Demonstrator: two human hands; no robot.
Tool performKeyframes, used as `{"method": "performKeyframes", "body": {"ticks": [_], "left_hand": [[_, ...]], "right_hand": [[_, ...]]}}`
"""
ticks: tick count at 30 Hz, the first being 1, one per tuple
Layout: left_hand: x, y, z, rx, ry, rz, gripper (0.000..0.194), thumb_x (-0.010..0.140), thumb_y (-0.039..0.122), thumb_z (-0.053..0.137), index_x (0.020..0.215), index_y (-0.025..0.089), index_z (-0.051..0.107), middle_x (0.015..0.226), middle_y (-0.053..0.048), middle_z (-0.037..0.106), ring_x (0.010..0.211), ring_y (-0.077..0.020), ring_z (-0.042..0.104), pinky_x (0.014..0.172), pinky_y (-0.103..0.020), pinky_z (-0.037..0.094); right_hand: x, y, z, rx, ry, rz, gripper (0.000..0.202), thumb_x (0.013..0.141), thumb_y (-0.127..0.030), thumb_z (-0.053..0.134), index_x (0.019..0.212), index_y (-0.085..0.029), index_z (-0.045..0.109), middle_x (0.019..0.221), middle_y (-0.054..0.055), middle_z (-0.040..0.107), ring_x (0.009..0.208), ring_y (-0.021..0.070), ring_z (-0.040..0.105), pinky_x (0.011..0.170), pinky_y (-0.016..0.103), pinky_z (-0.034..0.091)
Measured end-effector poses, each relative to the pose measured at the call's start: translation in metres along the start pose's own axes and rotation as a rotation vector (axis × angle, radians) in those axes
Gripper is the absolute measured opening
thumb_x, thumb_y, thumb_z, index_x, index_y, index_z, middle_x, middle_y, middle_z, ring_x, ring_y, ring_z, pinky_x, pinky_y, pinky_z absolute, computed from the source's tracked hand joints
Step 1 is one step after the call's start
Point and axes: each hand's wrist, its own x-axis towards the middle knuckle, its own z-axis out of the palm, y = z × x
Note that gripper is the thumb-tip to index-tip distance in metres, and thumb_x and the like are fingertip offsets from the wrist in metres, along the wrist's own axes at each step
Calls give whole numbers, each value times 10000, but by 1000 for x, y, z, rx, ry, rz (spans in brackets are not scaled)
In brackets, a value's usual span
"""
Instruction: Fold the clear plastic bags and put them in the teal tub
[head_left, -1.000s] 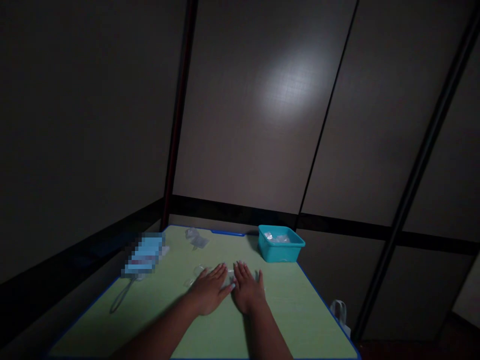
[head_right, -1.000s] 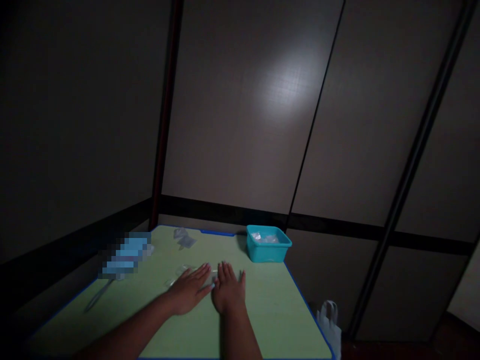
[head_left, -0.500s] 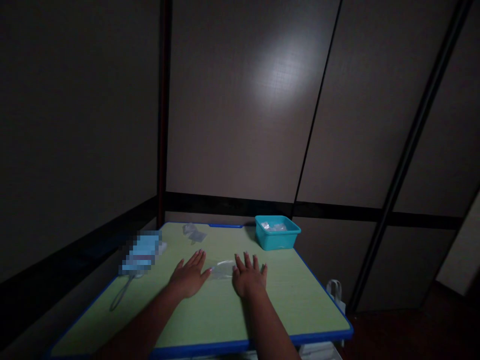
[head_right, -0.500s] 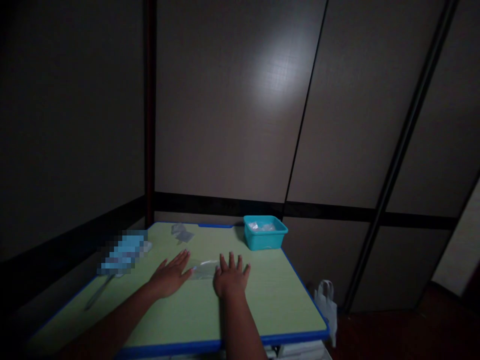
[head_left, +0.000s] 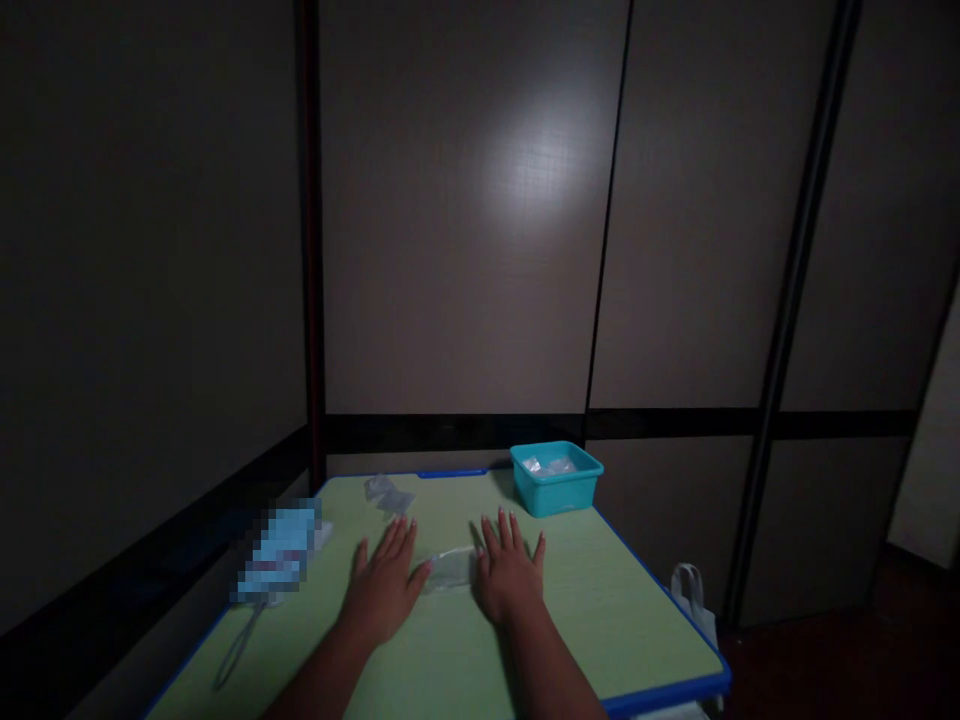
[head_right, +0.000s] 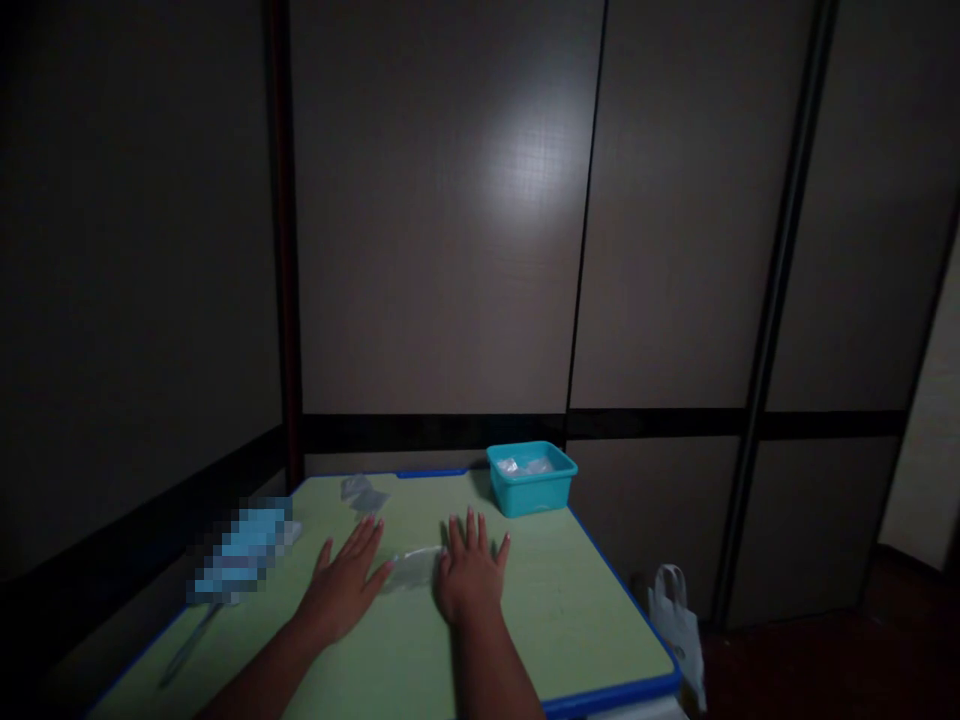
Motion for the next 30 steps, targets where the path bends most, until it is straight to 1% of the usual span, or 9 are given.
{"method": "performKeyframes", "body": {"ticks": [2,4,5,7,11,15,23,27,30], "left_hand": [[0,7,-4,-29,40,187,582,877,500,277,1395,258,171,1464,-26,137,1344,-213,111,1066,-496,46],[1,14,-6,-84,-8,384,560,883,488,295,1391,316,134,1462,12,154,1338,-187,150,1080,-457,76],[1,16,-6,-113,-46,449,548,891,484,284,1389,329,117,1459,21,162,1334,-176,167,1083,-442,91],[1,19,-4,-158,-125,499,507,908,475,228,1385,340,119,1452,30,186,1327,-159,191,1082,-432,112],[1,17,1,-182,-234,430,477,909,500,168,1359,352,226,1432,36,243,1320,-165,213,1074,-452,118],[1,15,2,-192,-261,335,489,893,538,164,1347,377,247,1439,40,229,1332,-191,172,1060,-480,113],[1,4,5,-118,-223,68,559,859,576,191,1363,338,236,1455,21,174,1342,-230,115,1033,-539,113],[-1,-1,8,-90,-221,-3,592,854,578,180,1375,300,219,1461,-6,139,1343,-228,108,1031,-545,107],[-3,0,5,-67,-182,-23,618,855,575,185,1383,255,220,1459,-38,147,1343,-231,107,1038,-540,77]], "right_hand": [[-1,-2,-8,45,34,-93,508,890,-432,232,1384,-337,166,1471,1,51,1344,223,28,990,568,-140],[-3,-5,-13,104,-16,-208,498,896,-424,215,1384,-337,162,1468,-6,81,1343,203,63,1009,552,-120],[-5,-6,-14,134,-55,-249,490,901,-416,198,1384,-337,163,1464,-5,108,1341,194,85,1015,552,-107],[-6,-9,-13,176,-120,-281,480,910,-397,163,1385,-327,162,1455,6,166,1336,181,122,1018,558,-89],[-8,-10,-9,170,-201,-254,482,914,-395,103,1387,-314,149,1450,14,194,1330,169,150,1016,575,-52],[-4,-7,-6,117,-252,-188,478,904,-434,92,1375,-371,139,1462,-21,142,1338,193,106,996,612,23],[4,13,-5,-9,-298,51,483,893,-446,149,1372,-397,119,1474,-22,64,1341,242,39,973,628,51],[5,24,-3,-59,-304,162,488,893,-442,162,1375,-387,114,1476,-4,61,1339,261,35,963,633,50],[6,26,0,-64,-278,174,485,893,-441,163,1374,-385,129,1475,1,79,1338,265,44,960,635,36]]}}
